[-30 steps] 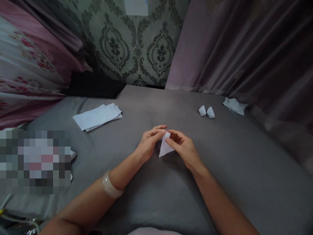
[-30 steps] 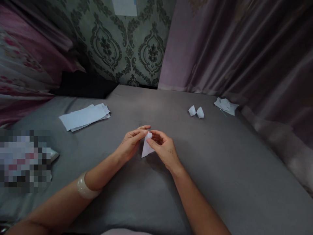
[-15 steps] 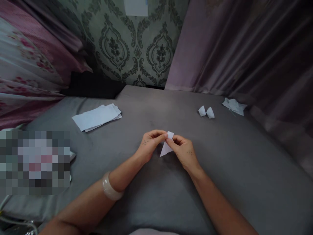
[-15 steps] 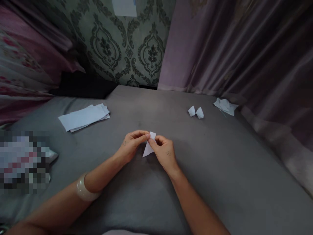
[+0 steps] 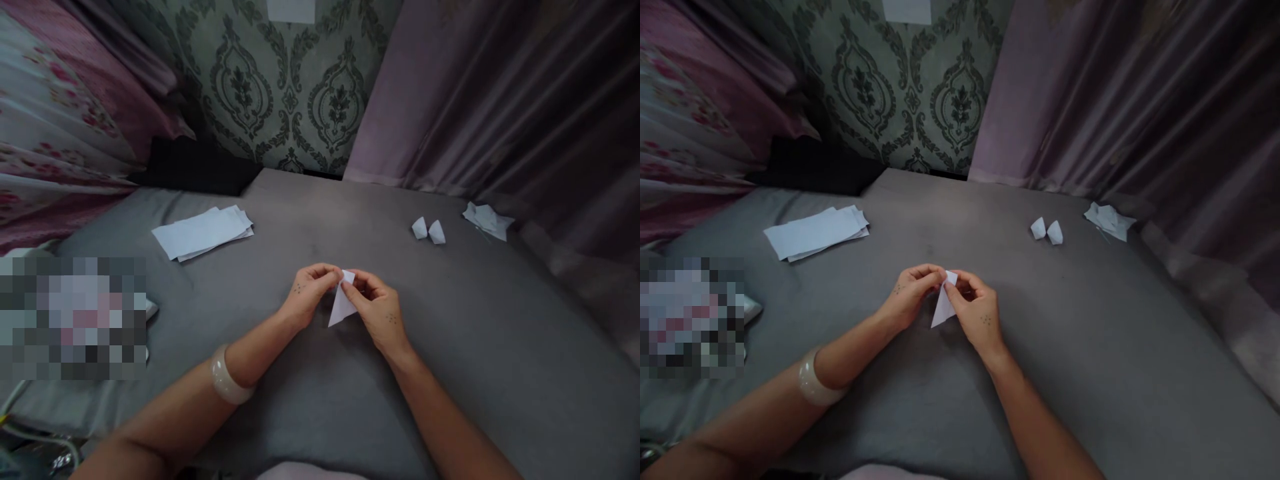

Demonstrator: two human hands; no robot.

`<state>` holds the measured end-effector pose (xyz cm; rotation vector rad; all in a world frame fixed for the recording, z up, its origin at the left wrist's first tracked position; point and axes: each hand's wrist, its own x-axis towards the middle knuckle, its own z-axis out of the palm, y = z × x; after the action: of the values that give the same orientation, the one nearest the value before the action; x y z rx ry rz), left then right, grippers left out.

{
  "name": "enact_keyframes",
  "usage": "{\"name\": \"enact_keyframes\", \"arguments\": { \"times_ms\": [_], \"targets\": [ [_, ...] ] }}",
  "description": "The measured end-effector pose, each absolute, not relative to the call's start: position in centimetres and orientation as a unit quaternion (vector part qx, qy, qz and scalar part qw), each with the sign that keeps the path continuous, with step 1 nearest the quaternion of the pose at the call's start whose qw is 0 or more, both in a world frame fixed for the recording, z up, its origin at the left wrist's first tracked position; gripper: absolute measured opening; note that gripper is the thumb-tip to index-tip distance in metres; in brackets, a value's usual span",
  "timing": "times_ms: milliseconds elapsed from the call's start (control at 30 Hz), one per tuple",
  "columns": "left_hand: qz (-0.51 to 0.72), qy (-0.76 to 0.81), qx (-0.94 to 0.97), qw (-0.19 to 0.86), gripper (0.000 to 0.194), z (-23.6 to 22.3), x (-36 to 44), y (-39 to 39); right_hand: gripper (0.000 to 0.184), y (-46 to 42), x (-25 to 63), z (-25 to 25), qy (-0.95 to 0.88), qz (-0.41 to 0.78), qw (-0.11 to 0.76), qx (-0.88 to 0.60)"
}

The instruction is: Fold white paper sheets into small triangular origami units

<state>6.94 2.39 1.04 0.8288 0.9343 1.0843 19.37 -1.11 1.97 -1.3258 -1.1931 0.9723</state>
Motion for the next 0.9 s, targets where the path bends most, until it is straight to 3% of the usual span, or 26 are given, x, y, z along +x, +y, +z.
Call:
{"name": "enact_keyframes", "arguments": {
  "times_ms": [333, 633, 900],
  "targets": [
    [0.465, 0.415, 0.329, 0.71, 0.013, 1.2, 6.9, 2.6, 0.021, -1.2, 19.5, 1.9, -0.518, 0.385, 0.53, -0.549],
    [0.465, 0.419, 0.348, 0.698, 0.011, 1.2, 6.6, 2.9, 0.025, -1.4, 19.9, 2.3, -0.682, 0.199, 0.463, -0.53],
    [0.458, 0.364, 0.372, 0.721, 0.022, 0.9, 6.3, 3.1, 0.035, -1.6, 20.6, 2.3, -0.769, 0.073, 0.376, -0.512]
  ]
}}
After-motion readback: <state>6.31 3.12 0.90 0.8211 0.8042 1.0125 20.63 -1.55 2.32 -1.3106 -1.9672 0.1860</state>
